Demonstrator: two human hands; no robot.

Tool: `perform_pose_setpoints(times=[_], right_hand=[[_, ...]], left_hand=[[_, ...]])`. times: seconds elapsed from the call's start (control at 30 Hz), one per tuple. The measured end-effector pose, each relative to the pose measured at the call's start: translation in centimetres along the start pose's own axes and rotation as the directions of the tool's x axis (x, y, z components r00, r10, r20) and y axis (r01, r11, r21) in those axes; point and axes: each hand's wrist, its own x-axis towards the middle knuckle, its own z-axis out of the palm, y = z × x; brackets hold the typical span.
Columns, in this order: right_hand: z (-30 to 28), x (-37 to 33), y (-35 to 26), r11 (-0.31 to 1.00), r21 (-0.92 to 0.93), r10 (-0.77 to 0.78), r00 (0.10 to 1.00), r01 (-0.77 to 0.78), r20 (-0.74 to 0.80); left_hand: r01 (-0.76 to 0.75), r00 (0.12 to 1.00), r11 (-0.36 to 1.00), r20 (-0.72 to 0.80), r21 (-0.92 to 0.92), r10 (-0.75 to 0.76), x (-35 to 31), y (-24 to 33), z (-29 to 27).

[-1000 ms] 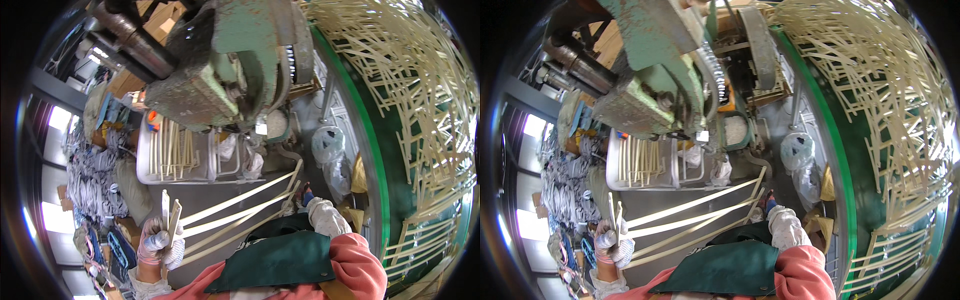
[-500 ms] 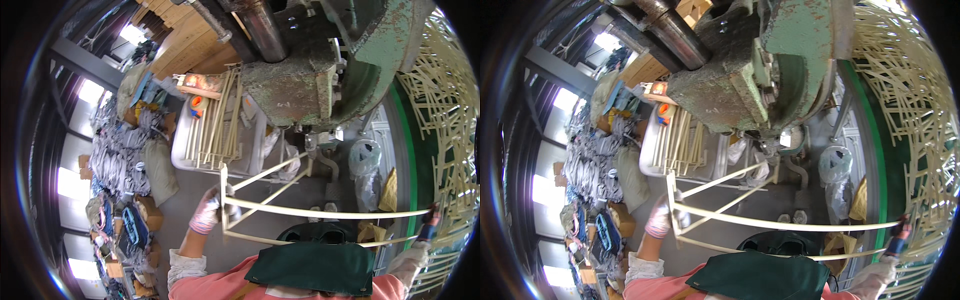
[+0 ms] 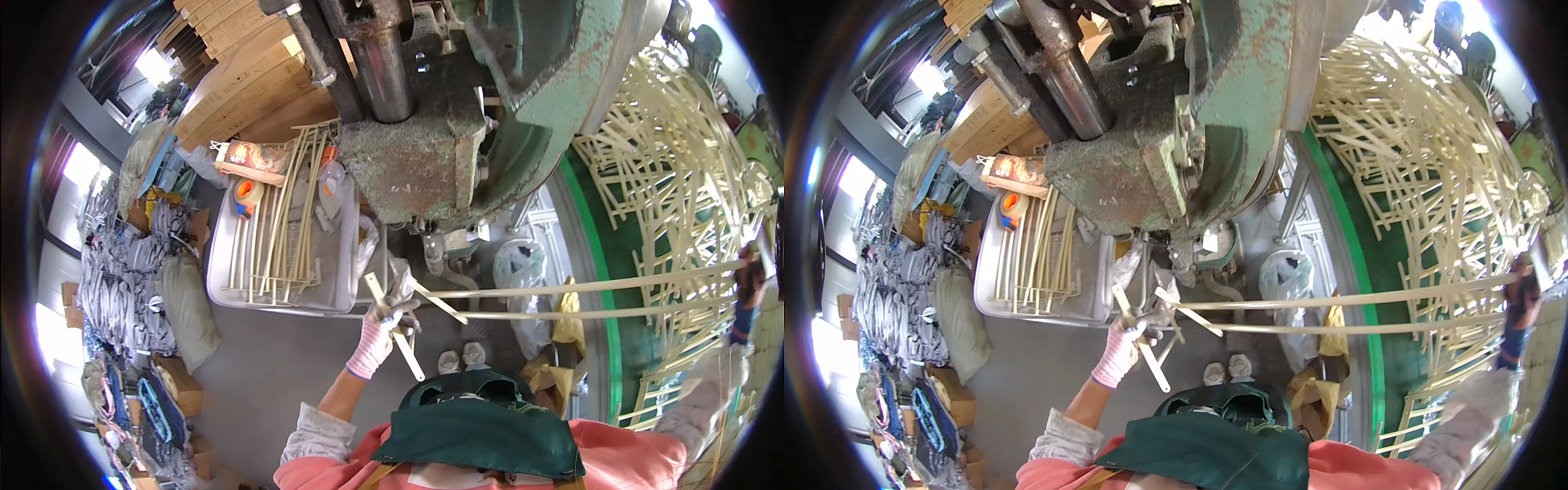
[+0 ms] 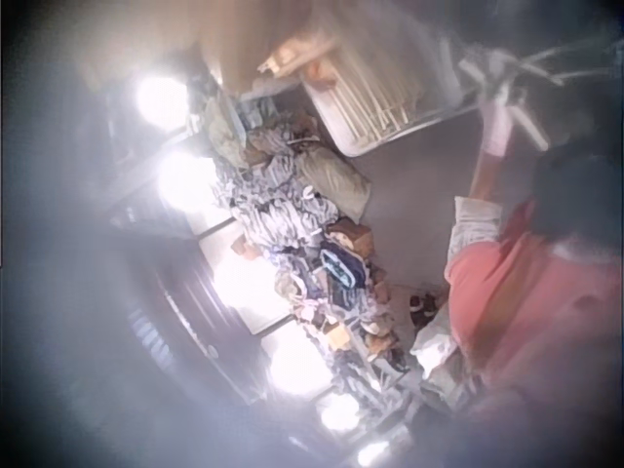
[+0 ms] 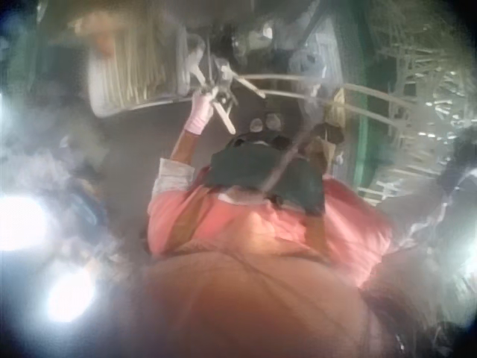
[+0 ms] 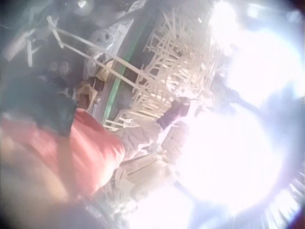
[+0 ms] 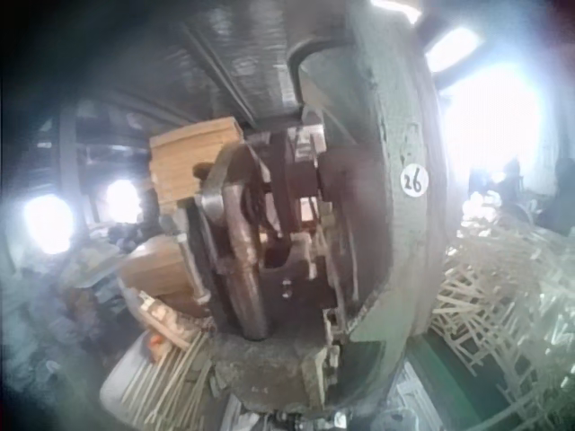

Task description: The person picks up wooden frame components from a green conveyor table, places them into a press machine, and removes the assembled frames. They repeat this cycle, stacking finished frames on the table.

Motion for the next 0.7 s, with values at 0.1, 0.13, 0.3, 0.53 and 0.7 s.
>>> perform_pose_setpoints(times=[0.1, 0.13, 0.3, 0.53, 0.7], right_hand=[[10.3, -7.0, -6.8, 0.996, -0.082, -0.017, 0.95, 0.045, 0.31], [14.2, -9.8, -8.4, 0.99, -0.143, 0.069, 0.904, -0.008, 0.422], [32.7, -21.7, -10.7, 0.801, -0.019, 0.305, 0.38, -0.599, 0.873], [40.9, -25.7, -10.9, 0.557, 0.087, 0.203, 0.237, -0.826, 0.95], [42.2, -26.0, -11.1, 0.645, 0.008, 0.247, 0.219, -0.764, 0.944]], left_hand=[[-0.053, 0.992, 0.998, -0.115, -0.028, 0.049, -0.4, 0.2, 2.9], [-0.078, 0.991, 0.996, -0.115, -0.04, 0.073, -0.4, 0.2, 4.1], [-0.171, 0.924, 0.983, -0.336, 0.068, 0.184, 2.1, 0.6, 10.0], [-0.202, 0.906, 0.977, -0.366, 0.066, 0.212, 5.2, 1.7, 11.9], [-0.222, 0.895, 0.971, -0.377, 0.085, 0.238, 7.2, 1.7, 10.9]])
